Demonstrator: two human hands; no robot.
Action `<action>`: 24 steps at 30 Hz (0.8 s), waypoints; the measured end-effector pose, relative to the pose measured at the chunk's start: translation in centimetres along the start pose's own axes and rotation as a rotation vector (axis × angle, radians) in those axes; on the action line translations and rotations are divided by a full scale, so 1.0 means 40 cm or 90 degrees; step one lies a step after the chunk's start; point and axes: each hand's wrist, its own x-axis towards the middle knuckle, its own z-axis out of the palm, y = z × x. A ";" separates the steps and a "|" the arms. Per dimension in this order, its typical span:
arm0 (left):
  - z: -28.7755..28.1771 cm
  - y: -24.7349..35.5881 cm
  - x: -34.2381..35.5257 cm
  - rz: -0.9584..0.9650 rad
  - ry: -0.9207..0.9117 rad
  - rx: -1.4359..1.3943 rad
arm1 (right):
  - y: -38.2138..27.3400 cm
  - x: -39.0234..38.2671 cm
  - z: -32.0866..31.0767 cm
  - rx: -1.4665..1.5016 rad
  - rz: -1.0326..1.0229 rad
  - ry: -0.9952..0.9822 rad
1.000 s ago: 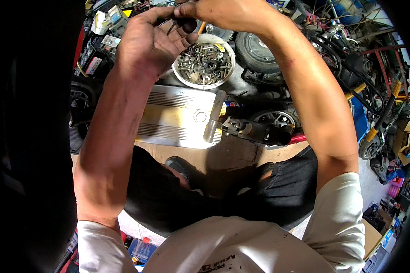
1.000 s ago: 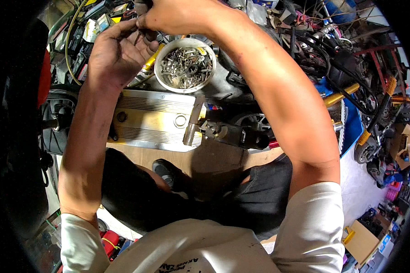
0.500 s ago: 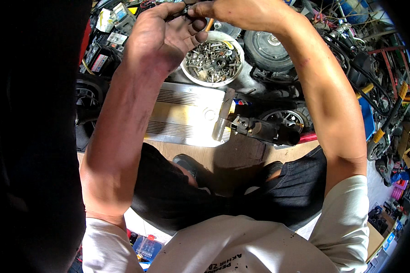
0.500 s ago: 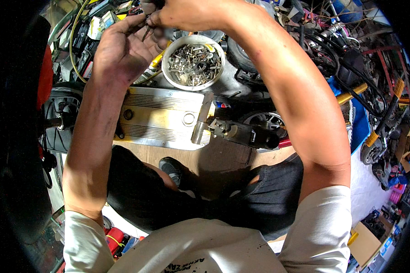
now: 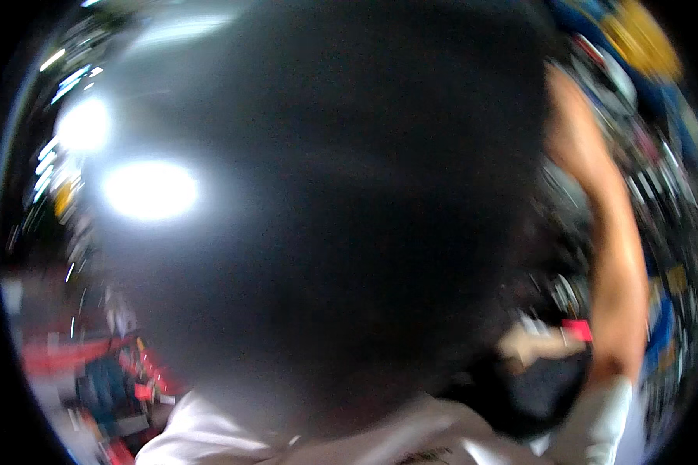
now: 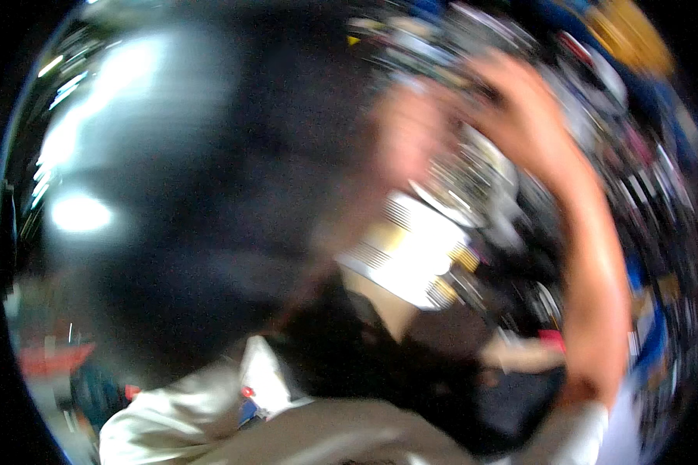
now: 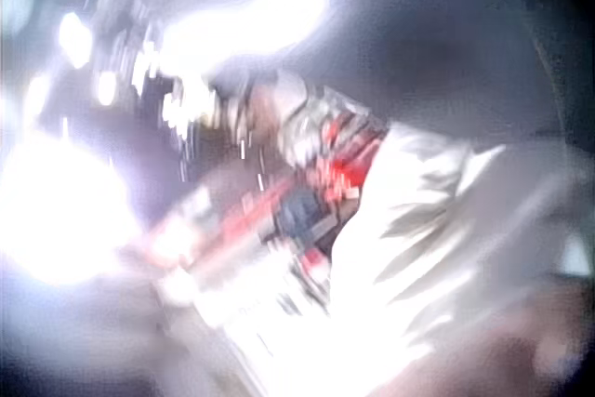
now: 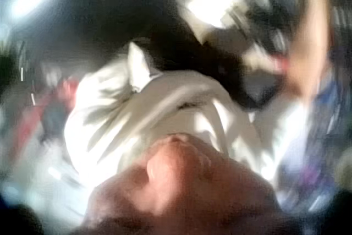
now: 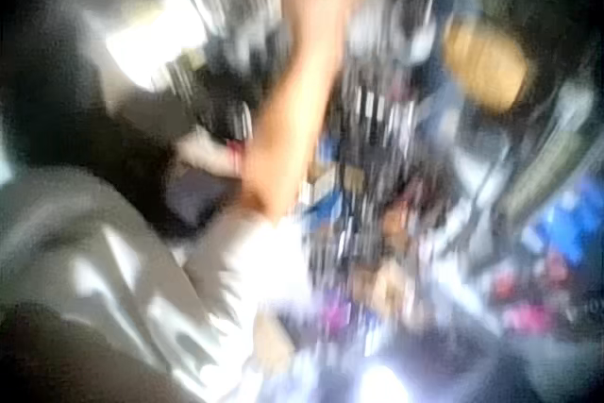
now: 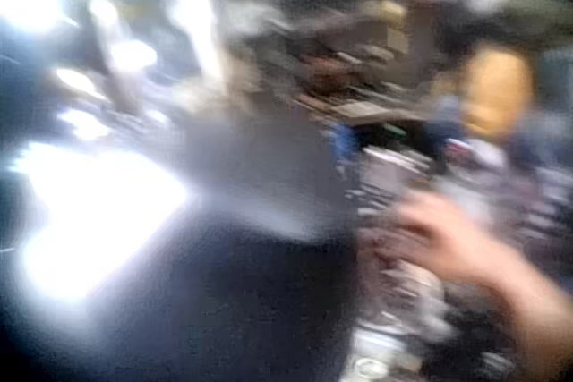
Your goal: The person sits on the floor of a workshop and uses a power drill to remove bolts from a scooter engine. They then remove the engine casing and handle the internal components, including the cylinder head, before placing the casing on the floor.
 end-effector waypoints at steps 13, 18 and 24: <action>0.072 -0.094 -0.111 -0.034 0.003 0.053 | 0.297 -0.216 0.085 0.111 0.146 0.108; 0.087 -0.145 -0.111 -0.057 -0.012 0.065 | 0.347 -0.233 0.081 0.058 0.192 0.081; 0.090 -0.205 -0.112 -0.081 -0.023 0.085 | 0.318 -0.210 0.063 0.066 0.213 0.071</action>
